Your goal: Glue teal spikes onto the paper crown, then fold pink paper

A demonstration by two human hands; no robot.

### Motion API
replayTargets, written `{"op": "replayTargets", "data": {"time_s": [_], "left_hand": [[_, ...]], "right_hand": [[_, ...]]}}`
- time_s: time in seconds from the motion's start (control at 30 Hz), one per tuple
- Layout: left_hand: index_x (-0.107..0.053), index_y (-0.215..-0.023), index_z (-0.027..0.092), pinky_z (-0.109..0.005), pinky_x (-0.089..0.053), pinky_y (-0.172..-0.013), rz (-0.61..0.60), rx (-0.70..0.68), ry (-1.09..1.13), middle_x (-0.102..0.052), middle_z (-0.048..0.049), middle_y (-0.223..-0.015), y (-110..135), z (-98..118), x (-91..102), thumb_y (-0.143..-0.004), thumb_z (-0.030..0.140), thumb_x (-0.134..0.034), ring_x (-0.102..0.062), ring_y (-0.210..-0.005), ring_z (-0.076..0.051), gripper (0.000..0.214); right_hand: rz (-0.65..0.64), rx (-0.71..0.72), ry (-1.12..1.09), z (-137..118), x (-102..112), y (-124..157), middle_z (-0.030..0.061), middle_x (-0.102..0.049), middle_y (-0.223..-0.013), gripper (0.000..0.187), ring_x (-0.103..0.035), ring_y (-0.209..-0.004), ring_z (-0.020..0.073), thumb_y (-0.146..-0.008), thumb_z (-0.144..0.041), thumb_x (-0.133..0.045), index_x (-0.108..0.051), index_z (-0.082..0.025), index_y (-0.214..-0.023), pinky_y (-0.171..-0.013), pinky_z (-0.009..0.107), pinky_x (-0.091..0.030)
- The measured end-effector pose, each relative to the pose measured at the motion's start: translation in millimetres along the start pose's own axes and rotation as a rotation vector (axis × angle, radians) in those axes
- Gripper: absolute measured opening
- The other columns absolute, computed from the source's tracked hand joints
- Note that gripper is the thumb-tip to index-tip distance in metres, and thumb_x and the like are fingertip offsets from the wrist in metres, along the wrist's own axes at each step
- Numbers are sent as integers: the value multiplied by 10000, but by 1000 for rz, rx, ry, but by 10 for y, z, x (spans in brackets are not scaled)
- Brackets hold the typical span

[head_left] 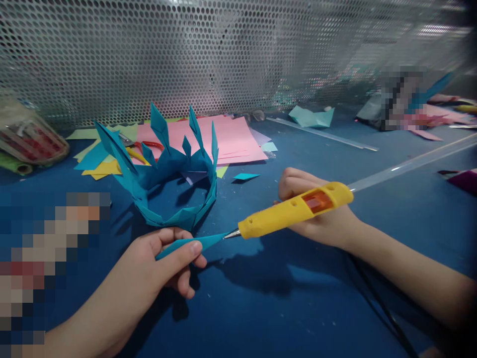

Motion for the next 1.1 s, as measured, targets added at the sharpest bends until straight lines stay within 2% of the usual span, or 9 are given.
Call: {"op": "replayTargets", "data": {"time_s": [0.33,0.53,0.8,1.0,1.1], "left_hand": [[-652,-728,193,-169,-406,-462,5,21,-14,-516,73,-432,4,18,-10,-727,516,-747,-506,-439,-84,337],[-656,-756,193,-174,-430,-463,8,10,-3,-601,55,-500,-11,13,-19,-723,500,-751,-510,-436,-80,323],[-648,-768,192,-156,-412,-459,2,17,-18,-558,66,-448,-25,3,1,-703,537,-750,-506,-444,-78,366],[-618,-826,213,-204,-498,-532,-9,26,22,-664,54,-594,-48,-70,20,-757,513,-740,-479,-435,-71,331],[-615,-823,212,-206,-500,-540,-11,20,24,-642,56,-555,-54,-74,12,-771,519,-734,-489,-440,-77,333]], "right_hand": [[0,-20,2,-23,-4,0,-20,-422,-701,284,-450,-561,141,-794,-160,-651,-388,-245,-730,-475,274,-360],[-14,-35,-31,-36,-10,-14,-20,-432,-680,251,-452,-571,144,-795,-144,-611,-390,-241,-722,-483,276,-357],[-16,-110,-58,2,-21,8,-36,-407,-681,247,-431,-548,112,-778,-178,-616,-394,-229,-682,-491,258,-346],[1,-129,-53,35,-7,20,-36,-405,-678,252,-432,-551,111,-770,-204,-616,-390,-228,-660,-500,266,-343],[-1,-130,-50,51,-3,27,-36,-409,-673,256,-431,-550,111,-765,-206,-624,-393,-228,-657,-502,268,-345]]}}
Point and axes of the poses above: each hand's wrist, its own y-axis away from the middle knuckle, its own x-axis out of the back of the hand, z = x × y, the point moved 1 cm from there along -y, towards the middle knuckle
